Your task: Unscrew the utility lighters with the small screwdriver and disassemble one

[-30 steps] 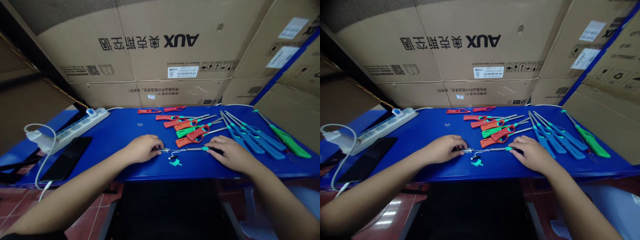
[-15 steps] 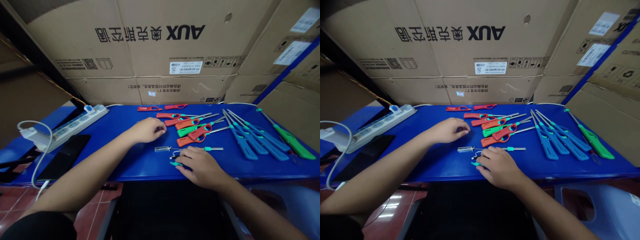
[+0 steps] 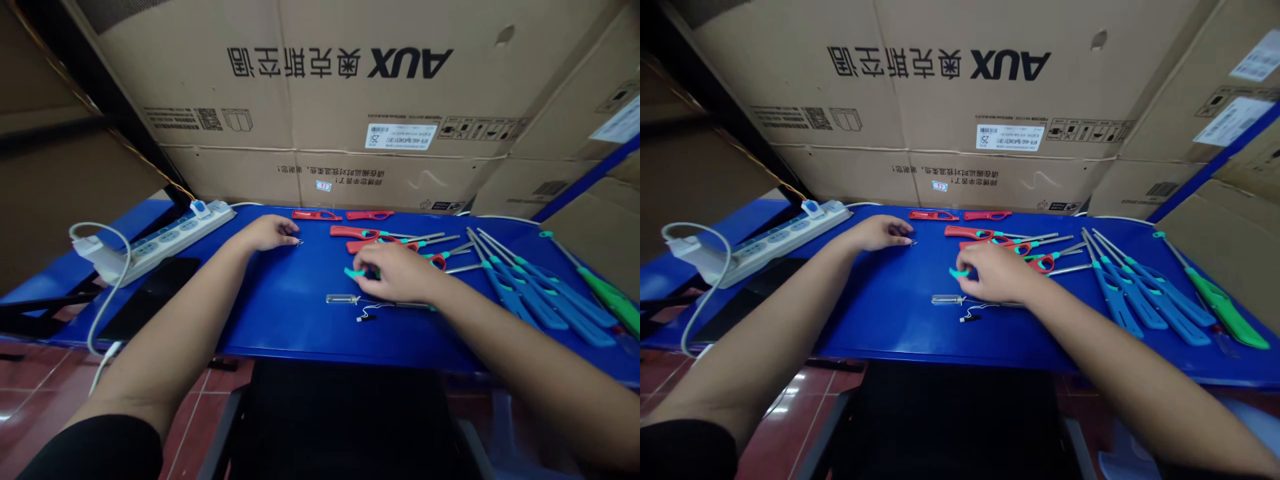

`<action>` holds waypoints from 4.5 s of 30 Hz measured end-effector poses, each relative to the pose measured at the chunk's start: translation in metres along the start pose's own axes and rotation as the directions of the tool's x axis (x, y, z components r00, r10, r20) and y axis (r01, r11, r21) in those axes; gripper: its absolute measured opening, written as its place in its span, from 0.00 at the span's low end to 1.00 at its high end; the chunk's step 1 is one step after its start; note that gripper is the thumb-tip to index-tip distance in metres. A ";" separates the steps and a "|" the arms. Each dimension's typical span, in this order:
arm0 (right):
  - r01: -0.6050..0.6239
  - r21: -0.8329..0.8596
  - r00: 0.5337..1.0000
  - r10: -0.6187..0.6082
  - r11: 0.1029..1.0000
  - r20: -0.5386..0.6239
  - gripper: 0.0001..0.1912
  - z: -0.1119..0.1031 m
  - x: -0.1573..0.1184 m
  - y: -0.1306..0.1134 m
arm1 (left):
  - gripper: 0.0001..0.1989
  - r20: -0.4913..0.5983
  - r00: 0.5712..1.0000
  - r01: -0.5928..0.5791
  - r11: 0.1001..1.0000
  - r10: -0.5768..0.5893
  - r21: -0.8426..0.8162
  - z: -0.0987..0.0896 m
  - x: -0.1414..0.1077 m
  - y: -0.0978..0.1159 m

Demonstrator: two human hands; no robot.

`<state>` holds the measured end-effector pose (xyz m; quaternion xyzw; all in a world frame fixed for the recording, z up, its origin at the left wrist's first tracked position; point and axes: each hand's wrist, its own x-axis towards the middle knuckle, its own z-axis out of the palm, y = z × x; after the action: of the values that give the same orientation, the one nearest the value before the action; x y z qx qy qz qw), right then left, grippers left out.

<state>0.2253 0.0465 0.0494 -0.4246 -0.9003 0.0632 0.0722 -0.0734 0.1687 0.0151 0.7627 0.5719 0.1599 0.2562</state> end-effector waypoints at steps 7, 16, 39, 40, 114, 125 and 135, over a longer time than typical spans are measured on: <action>-0.073 -0.199 0.993 0.091 0.977 0.081 0.10 0.009 0.093 0.019 | 0.13 0.113 0.993 0.032 0.999 -0.037 0.043 -0.012 -0.002 -0.009; -0.216 -0.306 0.964 0.252 0.927 0.084 0.15 0.021 0.115 0.018 | 0.12 0.091 0.996 -0.026 0.998 0.020 0.064 0.012 0.001 0.002; -0.255 -0.060 0.952 0.261 0.965 0.158 0.10 0.011 0.100 0.048 | 0.08 0.011 0.995 -0.097 0.983 0.096 0.159 0.022 0.001 0.019; -0.251 -0.053 0.954 0.257 0.966 0.154 0.10 0.010 0.100 0.048 | 0.08 0.014 0.995 -0.104 0.981 0.103 0.162 0.023 0.001 0.018; 0.287 -0.299 0.958 -0.279 0.910 0.070 0.32 0.034 0.189 0.013 | 0.17 -0.268 0.963 0.003 0.996 0.022 0.093 -0.013 -0.010 -0.010; 0.163 -0.201 0.986 -0.168 0.966 -0.007 0.14 -0.016 0.105 0.021 | 0.14 -0.130 0.977 -0.141 0.970 0.169 0.198 0.009 -0.012 0.010; 0.118 0.053 0.990 -0.122 0.992 0.071 0.12 -0.003 -0.009 0.029 | 0.09 -0.132 0.975 -0.152 0.968 0.180 0.199 0.014 -0.009 0.011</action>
<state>0.2536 0.0581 0.0462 -0.3653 -0.9244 0.0965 0.0531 -0.0593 0.1548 0.0103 0.8146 0.5359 0.1830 0.1255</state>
